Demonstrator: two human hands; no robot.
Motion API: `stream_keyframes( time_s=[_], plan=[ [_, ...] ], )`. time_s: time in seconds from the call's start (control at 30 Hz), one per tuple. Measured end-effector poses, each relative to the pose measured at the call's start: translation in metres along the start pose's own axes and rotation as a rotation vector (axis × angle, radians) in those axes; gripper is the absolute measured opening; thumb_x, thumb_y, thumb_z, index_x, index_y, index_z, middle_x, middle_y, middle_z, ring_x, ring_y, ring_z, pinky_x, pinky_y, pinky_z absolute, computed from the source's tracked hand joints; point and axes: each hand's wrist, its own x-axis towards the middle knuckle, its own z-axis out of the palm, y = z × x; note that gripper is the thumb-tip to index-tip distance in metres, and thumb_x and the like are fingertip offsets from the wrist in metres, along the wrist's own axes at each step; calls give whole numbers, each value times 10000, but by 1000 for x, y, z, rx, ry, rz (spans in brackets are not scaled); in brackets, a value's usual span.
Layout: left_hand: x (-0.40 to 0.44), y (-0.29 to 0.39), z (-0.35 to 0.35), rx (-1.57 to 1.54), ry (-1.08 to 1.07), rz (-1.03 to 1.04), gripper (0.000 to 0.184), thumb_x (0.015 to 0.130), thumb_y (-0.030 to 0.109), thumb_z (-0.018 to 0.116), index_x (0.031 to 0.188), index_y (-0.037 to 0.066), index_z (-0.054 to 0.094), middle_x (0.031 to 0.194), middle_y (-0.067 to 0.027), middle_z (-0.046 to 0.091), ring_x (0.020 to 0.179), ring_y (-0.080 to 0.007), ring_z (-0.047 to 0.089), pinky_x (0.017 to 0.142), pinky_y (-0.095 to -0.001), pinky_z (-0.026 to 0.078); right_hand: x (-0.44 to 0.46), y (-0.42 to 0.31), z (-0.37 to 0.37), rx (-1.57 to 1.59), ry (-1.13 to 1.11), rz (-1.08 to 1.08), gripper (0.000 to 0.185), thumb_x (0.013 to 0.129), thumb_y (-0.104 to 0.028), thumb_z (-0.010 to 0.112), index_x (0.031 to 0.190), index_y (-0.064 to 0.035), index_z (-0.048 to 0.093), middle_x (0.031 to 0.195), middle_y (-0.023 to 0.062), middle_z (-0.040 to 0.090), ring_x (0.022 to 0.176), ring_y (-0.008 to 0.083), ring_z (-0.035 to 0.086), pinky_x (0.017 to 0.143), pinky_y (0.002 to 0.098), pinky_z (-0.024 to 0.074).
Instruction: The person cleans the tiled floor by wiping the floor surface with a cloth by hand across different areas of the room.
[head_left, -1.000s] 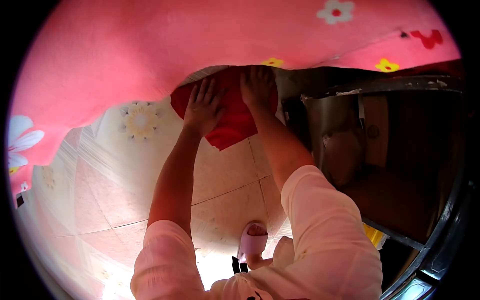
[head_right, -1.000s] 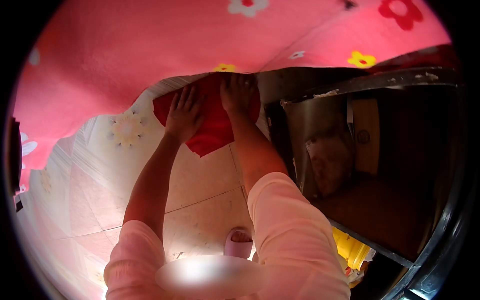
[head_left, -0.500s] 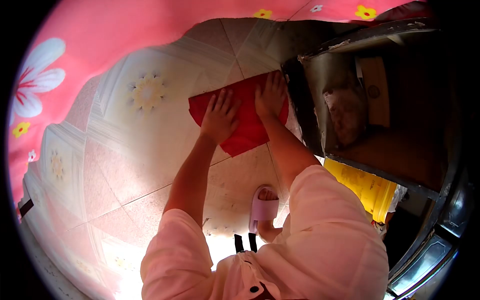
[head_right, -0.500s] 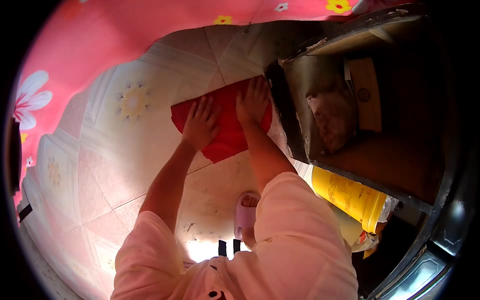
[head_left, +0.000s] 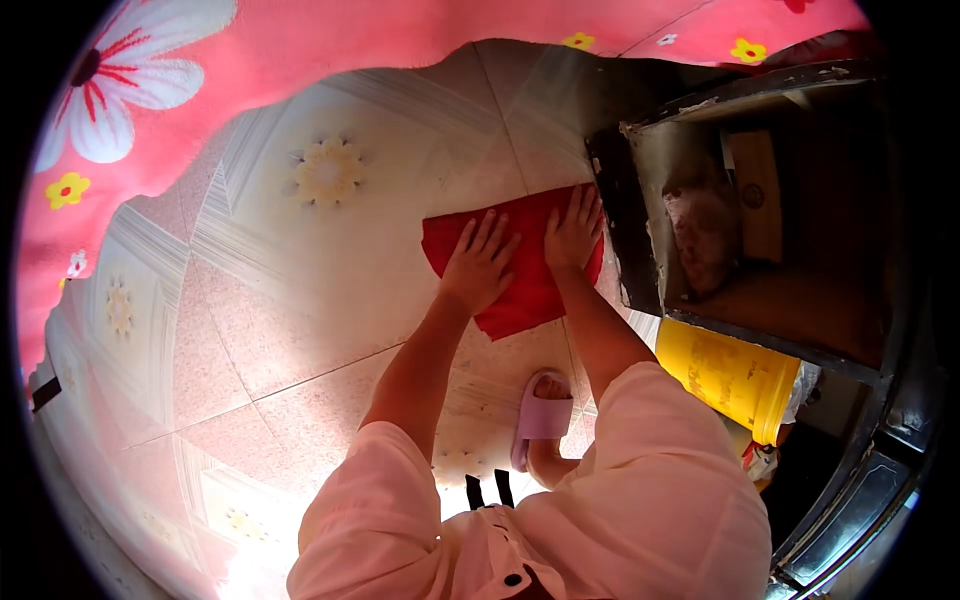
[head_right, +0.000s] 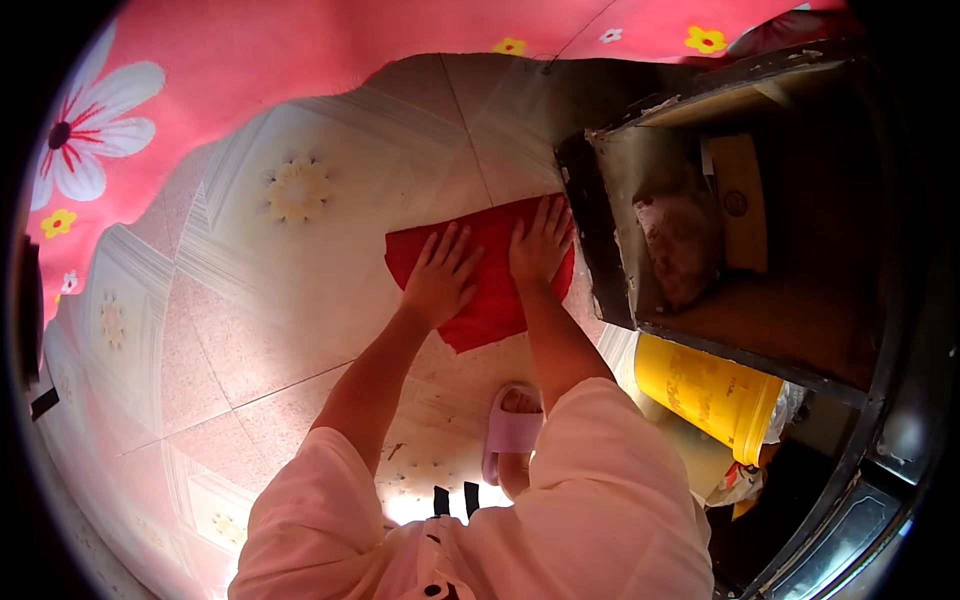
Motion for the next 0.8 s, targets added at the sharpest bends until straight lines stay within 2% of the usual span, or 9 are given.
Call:
stream_keyframes(
  time_s=[0.27, 0.37, 0.43, 0.67, 0.8],
  plan=[
    [0, 0, 3, 7, -9, 16, 624, 953, 441, 524, 1507, 169, 429, 1623, -164, 277, 1521, -342, 193, 1231, -520, 143, 0, 2, 0, 46, -14, 2, 684, 973, -390, 506, 1557, -96, 304, 1642, 148, 229, 1509, 356, 216, 1208, 559, 168],
    [0, 2, 7, 0, -12, 5, 613, 960, 439, 510, 1504, 167, 432, 1637, -145, 250, 1531, -326, 161, 1238, -508, 113, -1, 8, -4, 28, -13, -4, 686, 973, -389, 505, 1559, -96, 301, 1645, 147, 222, 1514, 352, 206, 1212, 552, 160],
    [-4, 2, 10, 29, 6, 12, 646, 941, 424, 550, 1518, 172, 405, 1626, -169, 264, 1523, -342, 186, 1227, -524, 151, -7, 5, -6, 23, -42, -3, 687, 973, -389, 504, 1560, -97, 298, 1646, 145, 220, 1516, 350, 202, 1215, 548, 154],
    [-23, 39, 23, -82, -55, 24, 676, 915, 418, 588, 1521, 175, 409, 1619, -177, 276, 1518, -352, 202, 1219, -544, 160, -39, 30, -19, 50, -47, 71, 724, 953, -401, 535, 1566, -105, 290, 1651, 129, 219, 1525, 333, 189, 1233, 517, 121],
    [-23, 38, 21, 12, -59, 25, 690, 903, 442, 609, 1513, 179, 425, 1620, -176, 273, 1515, -363, 205, 1218, -550, 163, -41, 31, -16, 114, -30, 47, 731, 947, -414, 539, 1566, -112, 295, 1652, 127, 218, 1525, 331, 189, 1237, 518, 111]
  ],
)
